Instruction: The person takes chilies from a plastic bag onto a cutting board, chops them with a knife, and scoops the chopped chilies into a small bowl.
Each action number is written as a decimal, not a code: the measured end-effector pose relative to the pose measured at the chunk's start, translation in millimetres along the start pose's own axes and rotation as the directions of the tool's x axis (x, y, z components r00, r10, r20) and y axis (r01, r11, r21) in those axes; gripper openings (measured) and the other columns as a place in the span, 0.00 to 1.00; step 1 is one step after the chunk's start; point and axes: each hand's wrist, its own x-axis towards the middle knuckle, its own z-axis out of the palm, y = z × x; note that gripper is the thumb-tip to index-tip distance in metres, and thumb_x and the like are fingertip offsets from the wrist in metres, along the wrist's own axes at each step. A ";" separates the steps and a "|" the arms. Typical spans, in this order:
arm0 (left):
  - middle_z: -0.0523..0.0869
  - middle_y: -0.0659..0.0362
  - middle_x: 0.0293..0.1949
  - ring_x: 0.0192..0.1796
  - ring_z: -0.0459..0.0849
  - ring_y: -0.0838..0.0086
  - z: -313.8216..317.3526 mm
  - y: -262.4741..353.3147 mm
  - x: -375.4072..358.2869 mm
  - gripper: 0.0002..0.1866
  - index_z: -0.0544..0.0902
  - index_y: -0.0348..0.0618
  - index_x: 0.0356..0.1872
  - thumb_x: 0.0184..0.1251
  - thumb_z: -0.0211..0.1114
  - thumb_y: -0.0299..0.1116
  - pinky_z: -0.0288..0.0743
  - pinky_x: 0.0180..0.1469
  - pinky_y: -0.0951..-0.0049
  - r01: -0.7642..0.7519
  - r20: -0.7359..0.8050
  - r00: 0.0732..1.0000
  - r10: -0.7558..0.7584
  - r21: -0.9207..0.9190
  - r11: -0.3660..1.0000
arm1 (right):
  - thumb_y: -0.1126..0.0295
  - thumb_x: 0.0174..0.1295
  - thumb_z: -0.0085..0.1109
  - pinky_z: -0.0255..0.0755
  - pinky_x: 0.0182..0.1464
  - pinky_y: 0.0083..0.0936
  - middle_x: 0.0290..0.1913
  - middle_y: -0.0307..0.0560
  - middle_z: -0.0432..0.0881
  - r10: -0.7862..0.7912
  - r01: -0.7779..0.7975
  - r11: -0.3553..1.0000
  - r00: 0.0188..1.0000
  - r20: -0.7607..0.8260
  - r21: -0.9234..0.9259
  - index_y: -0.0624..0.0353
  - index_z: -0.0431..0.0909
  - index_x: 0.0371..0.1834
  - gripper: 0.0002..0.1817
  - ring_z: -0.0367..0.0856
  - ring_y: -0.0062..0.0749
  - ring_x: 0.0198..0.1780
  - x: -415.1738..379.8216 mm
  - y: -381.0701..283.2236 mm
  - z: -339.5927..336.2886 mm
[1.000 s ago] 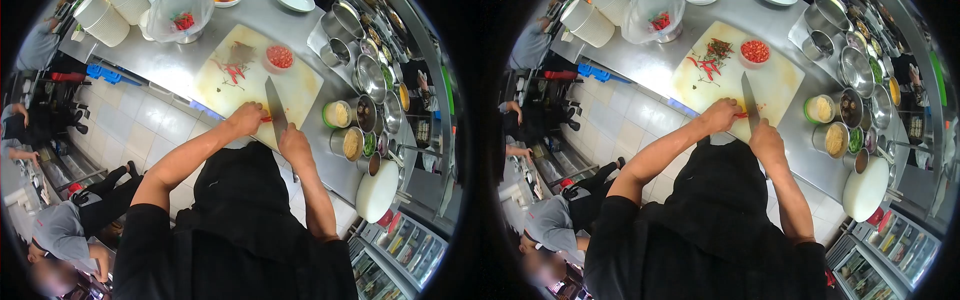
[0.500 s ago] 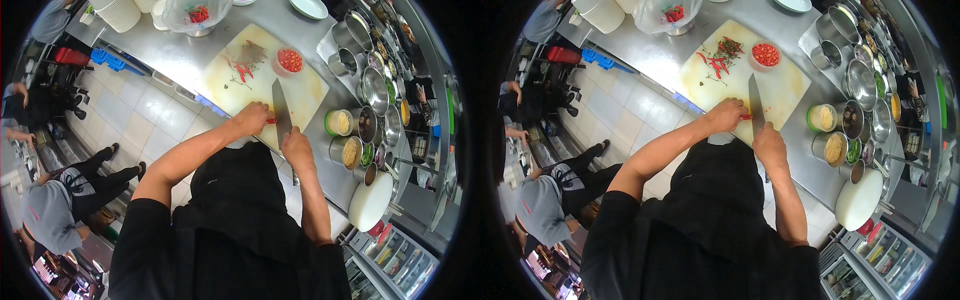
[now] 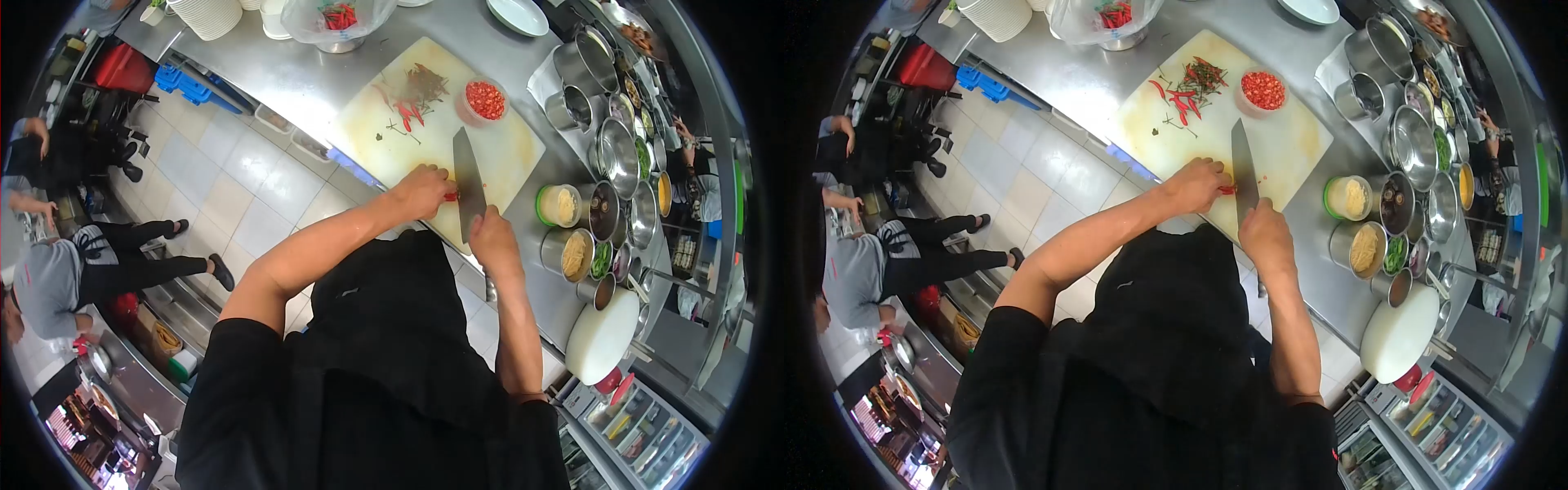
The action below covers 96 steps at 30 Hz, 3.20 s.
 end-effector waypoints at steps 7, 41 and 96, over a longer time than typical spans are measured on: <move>0.81 0.53 0.35 0.41 0.81 0.56 -1.4 1.9 1.6 0.12 0.83 0.45 0.39 0.51 0.69 0.30 0.74 0.45 0.58 0.034 0.046 0.998 -0.034 0.007 0.999 | 0.66 0.68 0.49 0.75 0.44 0.57 0.32 0.72 0.82 0.027 -0.030 0.998 0.998 -0.061 -0.047 0.67 0.69 0.43 0.12 0.81 0.69 0.38 -5.3 -1.2 8.7; 0.81 0.49 0.36 0.42 0.79 0.53 4.5 11.1 4.0 0.09 0.82 0.38 0.37 0.54 0.68 0.27 0.73 0.47 0.57 0.114 0.019 0.993 -0.114 -0.002 0.993 | 0.65 0.68 0.51 0.76 0.41 0.56 0.32 0.69 0.83 0.033 -0.038 0.998 0.996 -0.088 -0.050 0.67 0.70 0.44 0.13 0.83 0.66 0.36 -8.0 -4.9 24.0; 0.81 0.49 0.29 0.37 0.80 0.52 -0.5 12.3 -4.9 0.04 0.81 0.37 0.32 0.55 0.64 0.25 0.74 0.43 0.57 0.029 -0.192 0.980 -0.061 -0.164 0.986 | 0.67 0.68 0.51 0.79 0.36 0.52 0.28 0.68 0.82 0.034 -0.040 0.999 0.983 -0.182 -0.029 0.68 0.69 0.40 0.12 0.84 0.65 0.33 -14.6 -10.4 30.7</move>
